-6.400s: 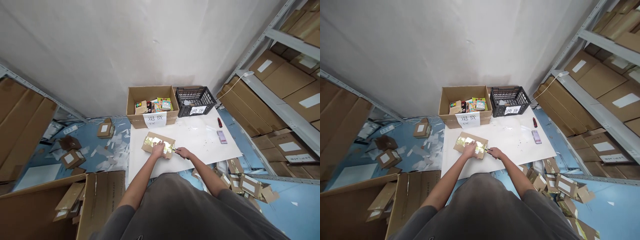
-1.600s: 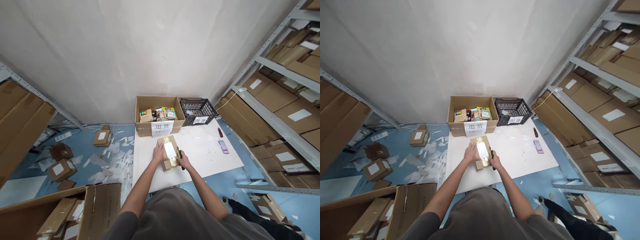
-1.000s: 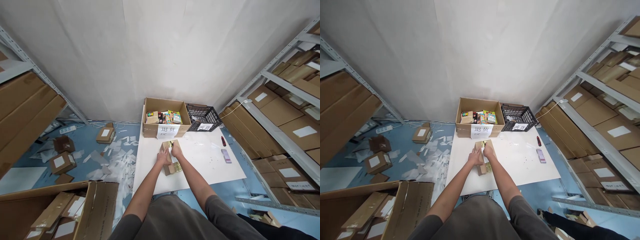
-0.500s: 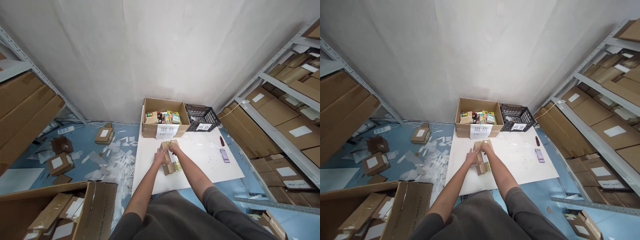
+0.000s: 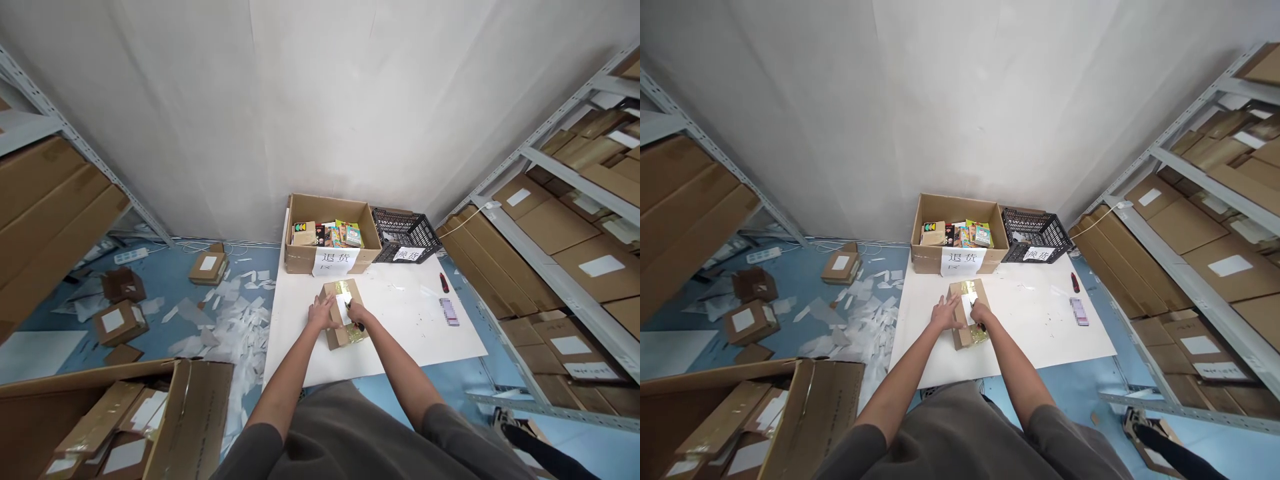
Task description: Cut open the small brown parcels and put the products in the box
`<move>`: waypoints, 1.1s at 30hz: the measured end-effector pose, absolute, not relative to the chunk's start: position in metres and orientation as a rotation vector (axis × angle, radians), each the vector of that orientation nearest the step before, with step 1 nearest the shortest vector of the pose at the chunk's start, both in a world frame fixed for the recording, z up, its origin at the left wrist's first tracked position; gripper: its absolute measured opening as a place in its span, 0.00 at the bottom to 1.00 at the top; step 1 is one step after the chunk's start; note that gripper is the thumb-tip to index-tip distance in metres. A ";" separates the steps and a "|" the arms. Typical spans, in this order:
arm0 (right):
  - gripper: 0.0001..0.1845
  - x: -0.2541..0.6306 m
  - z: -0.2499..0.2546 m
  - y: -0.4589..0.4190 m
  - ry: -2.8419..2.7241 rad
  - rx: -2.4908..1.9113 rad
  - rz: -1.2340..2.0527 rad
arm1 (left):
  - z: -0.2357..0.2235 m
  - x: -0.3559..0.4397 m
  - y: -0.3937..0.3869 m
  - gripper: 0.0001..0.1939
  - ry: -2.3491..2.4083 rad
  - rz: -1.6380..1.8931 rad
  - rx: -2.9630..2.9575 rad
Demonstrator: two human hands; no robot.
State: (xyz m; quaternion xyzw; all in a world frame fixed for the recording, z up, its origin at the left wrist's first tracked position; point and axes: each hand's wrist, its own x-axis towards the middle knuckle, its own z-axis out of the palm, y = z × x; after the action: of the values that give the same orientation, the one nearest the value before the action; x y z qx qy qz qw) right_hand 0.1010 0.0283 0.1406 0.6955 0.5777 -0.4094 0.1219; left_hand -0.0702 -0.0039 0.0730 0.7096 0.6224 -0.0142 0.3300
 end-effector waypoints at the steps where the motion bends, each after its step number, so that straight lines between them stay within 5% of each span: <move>1: 0.30 0.108 0.141 0.017 1.669 2.022 -1.224 | 0.073 -0.071 -0.004 0.71 1.626 -0.030 1.865; 10: 0.14 0.158 0.153 -0.091 1.529 2.025 -1.367 | 0.073 -0.069 -0.005 0.70 1.590 -0.017 1.899; 16: 0.14 0.187 0.171 -0.096 1.518 1.965 -1.296 | 0.067 -0.064 -0.007 0.70 1.604 0.070 1.886; 22: 0.31 0.246 0.151 -0.090 1.593 2.492 -1.070 | 0.036 -0.021 -0.044 0.56 1.697 0.448 1.896; 33: 0.61 0.315 0.088 -0.047 1.330 2.830 -1.139 | 0.011 0.095 -0.026 0.56 1.727 0.729 1.740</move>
State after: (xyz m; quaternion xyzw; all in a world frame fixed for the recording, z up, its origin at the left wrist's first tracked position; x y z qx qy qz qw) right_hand 0.3147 -0.0473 0.0877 0.8467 0.3977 -0.3409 -0.0932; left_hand 0.0950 -0.0261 0.0114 0.6517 0.6465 0.2731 0.2878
